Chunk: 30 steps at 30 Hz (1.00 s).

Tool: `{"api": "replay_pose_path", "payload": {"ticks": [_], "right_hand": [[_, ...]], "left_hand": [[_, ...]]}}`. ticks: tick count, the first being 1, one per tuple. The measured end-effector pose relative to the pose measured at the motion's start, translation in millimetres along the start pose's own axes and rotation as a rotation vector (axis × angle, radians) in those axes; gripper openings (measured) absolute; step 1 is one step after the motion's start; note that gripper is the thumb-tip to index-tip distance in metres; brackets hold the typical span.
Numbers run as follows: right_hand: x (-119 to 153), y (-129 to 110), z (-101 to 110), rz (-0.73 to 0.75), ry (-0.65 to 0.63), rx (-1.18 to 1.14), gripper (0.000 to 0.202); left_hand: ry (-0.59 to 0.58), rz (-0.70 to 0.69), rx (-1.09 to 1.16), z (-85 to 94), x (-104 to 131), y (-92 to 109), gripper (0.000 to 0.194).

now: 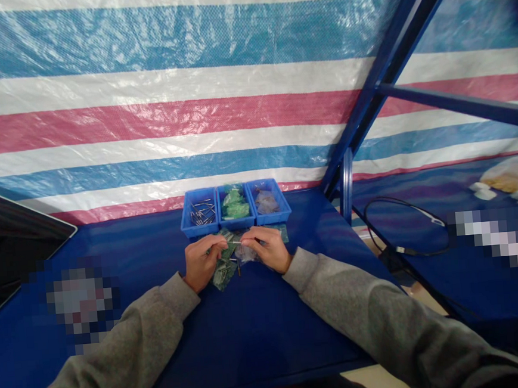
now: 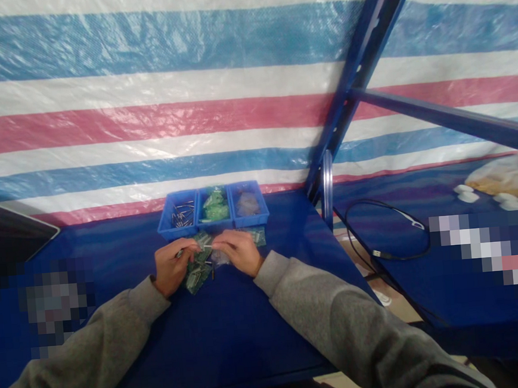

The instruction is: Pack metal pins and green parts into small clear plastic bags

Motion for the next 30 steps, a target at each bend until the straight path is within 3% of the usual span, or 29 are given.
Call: {"api": "replay_pose_path", "payload": {"ticks": [15, 30], "right_hand": [[1, -10, -13, 0.063, -0.157, -0.024, 0.03], [3, 0, -2, -0.082, -0.074, 0.032, 0.024]], "left_hand": [[0.012, -0.077, 0.032, 1.4, 7, 7, 0.024], [0.093, -0.037, -0.13, -0.1, 5, 4, 0.018]]}}
Point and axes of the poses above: each hand's wrist, its own x-axis away from the middle knuckle, its own z-axis out of the back of the hand, y = z × x, the point moved 9 cm from there along -x, towards the middle knuckle, and after that the axes turned 15 degrees about z, right-handed, at the moved point
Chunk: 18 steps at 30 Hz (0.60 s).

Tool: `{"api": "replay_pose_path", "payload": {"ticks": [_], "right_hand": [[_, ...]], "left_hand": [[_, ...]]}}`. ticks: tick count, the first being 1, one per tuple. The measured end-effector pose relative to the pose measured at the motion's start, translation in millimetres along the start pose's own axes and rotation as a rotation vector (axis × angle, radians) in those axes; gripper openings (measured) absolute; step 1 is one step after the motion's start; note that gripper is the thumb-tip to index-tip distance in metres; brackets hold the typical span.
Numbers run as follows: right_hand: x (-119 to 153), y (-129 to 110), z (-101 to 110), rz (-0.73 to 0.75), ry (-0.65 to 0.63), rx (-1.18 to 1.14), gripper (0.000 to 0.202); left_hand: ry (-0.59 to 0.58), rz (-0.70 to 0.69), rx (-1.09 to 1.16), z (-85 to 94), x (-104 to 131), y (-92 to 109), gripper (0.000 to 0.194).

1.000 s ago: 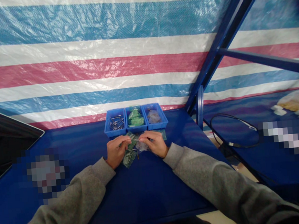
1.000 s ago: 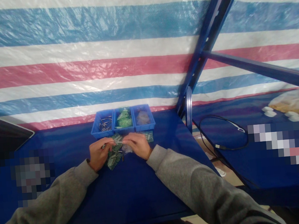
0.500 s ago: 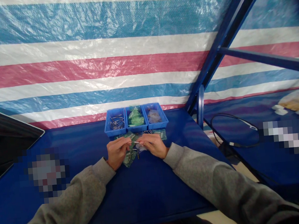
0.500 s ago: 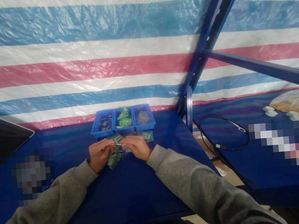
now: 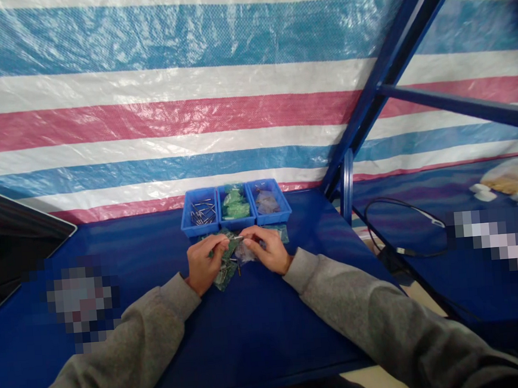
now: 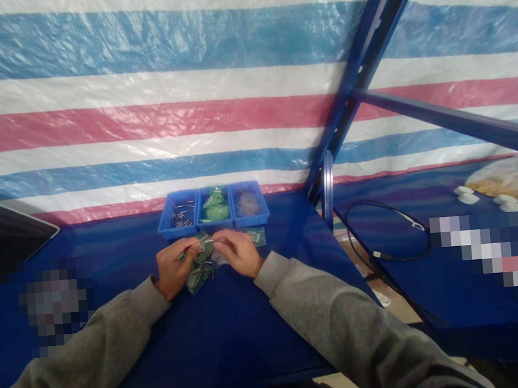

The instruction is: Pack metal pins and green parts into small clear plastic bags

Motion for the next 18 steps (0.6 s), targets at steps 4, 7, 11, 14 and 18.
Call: {"api": "replay_pose_path", "payload": {"ticks": [4, 7, 11, 14, 18], "right_hand": [[1.1, 3.8, -0.5, -0.031, 0.035, -0.013, 0.02], [0.2, 2.9, 1.2, -0.023, 0.064, 0.005, 0.019], [-1.3, -1.1, 5.2, 0.007, 0.095, 0.036, 0.018], [-1.9, -3.1, 6.8, 0.016, 0.105, 0.038, 0.018], [-1.7, -3.1, 7.7, 0.012, 0.121, 0.032, 0.017]], "left_hand": [[0.006, -0.003, -0.01, 0.4, -0.5, 0.4, 0.016], [-0.002, 0.001, 0.0, 0.4, -1.0, 1.3, 0.014], [-0.013, 0.023, 0.006, 0.1, -1.8, 0.6, 0.013], [-0.022, 0.05, 0.005, -0.8, -2.2, -2.0, 0.014], [-0.033, 0.076, 0.006, -1.6, -2.7, -4.0, 0.015]]}}
Point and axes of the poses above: each hand's wrist, its own x-axis away from the middle knuckle, its own z-axis out of the back of the hand, y = z × x, the point moved 9 cm from there along -x, towards the middle knuckle, and after that the axes turned 15 degrees about z, right-handed, at the moved point
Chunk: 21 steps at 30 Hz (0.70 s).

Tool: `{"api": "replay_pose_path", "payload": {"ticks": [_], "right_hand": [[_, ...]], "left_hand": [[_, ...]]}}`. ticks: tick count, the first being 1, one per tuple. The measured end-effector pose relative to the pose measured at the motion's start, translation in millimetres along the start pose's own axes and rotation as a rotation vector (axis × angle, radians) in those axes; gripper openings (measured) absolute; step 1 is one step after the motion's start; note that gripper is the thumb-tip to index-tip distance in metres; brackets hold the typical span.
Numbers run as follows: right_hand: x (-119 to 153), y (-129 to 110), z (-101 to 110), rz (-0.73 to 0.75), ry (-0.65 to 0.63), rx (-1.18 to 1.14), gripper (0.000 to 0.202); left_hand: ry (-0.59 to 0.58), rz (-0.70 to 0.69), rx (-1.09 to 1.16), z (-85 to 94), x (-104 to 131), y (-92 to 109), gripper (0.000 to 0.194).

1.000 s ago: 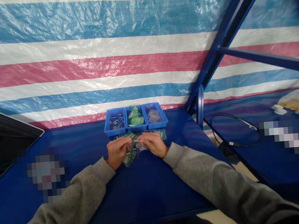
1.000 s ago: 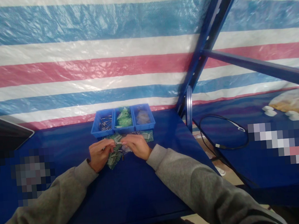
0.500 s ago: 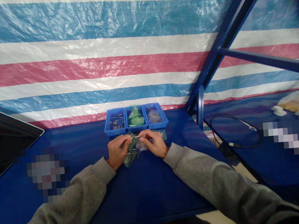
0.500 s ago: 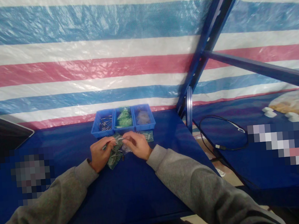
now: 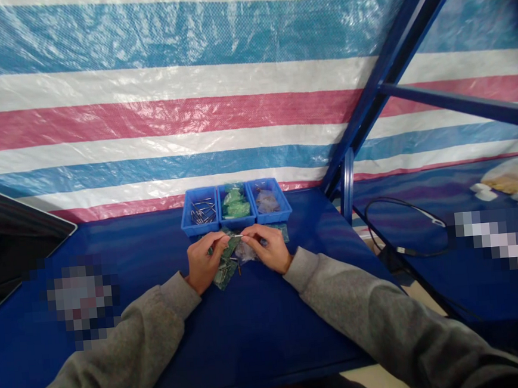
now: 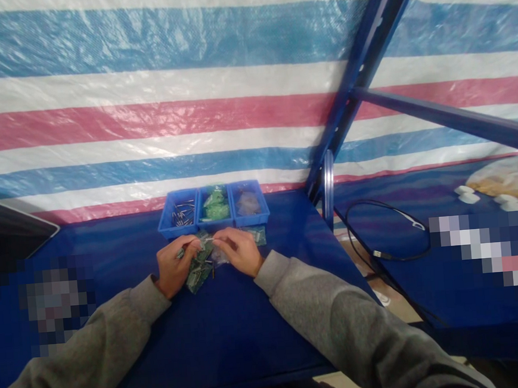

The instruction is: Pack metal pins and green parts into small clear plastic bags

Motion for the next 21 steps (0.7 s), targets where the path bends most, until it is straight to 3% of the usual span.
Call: {"api": "replay_pose_path", "payload": {"ticks": [15, 21], "right_hand": [[0.0, -0.9, -0.9, 0.037, -0.01, 0.031, 0.017], [-0.8, -1.3, -4.3, 0.049, -0.052, 0.038, 0.018]], "left_hand": [[-0.038, 0.026, 0.018, -1.6, -1.4, 0.2, 0.021], [-0.041, 0.006, 0.052, -2.7, -0.4, 0.6, 0.013]]}}
Point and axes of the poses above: each hand's wrist, its own x-axis away from the middle knuckle, its own z-axis out of the back of the hand, y = z × x, the point moved 9 cm from there along -x, towards the middle knuckle, and after that the axes turned 15 degrees about z, right-handed, at the moved point
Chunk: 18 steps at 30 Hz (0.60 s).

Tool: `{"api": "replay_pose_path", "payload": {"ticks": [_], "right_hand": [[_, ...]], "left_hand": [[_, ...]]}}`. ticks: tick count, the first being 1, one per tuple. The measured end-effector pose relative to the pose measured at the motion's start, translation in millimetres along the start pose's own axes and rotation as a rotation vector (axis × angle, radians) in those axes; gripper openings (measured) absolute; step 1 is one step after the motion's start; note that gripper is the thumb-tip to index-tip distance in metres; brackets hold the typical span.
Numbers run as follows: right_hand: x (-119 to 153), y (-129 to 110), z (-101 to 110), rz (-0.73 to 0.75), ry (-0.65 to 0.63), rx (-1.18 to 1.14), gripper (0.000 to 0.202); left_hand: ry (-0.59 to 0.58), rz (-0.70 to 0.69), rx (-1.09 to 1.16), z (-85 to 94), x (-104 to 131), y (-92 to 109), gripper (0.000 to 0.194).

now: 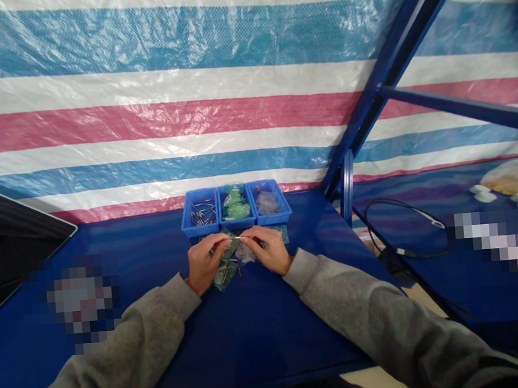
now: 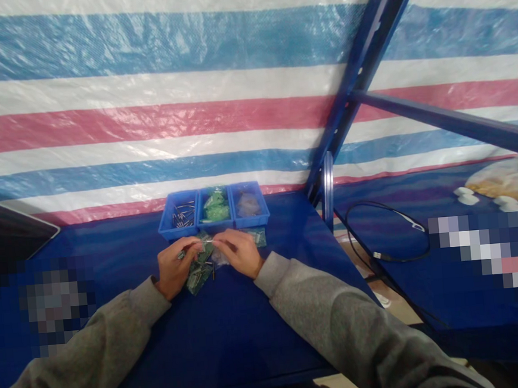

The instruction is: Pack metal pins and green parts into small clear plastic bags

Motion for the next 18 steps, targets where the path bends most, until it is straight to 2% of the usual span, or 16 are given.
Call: {"api": "replay_pose_path", "payload": {"ticks": [6, 13, 18], "right_hand": [[-0.8, -0.7, -8.6, 0.03, -0.094, -0.003, 0.02], [0.8, 0.6, -9.6, 0.025, -0.105, 0.017, 0.022], [0.3, -1.4, -11.3, 0.044, -0.117, 0.012, 0.023]], "left_hand": [[0.014, -0.097, 0.031, 2.7, 1.9, 8.8, 0.01], [0.024, -0.035, -0.007, 3.0, -0.7, 6.2, 0.01], [0.015, -0.083, 0.025, 2.8, -0.6, 9.2, 0.011]]}}
Point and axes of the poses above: each hand's wrist, its own x-axis away from the middle knuckle, its own z-axis out of the back of the hand, y = z × x, the point moved 9 cm from there along -x, towards the middle knuckle, and after that the axes turned 15 degrees about z, right-handed, at the moved point
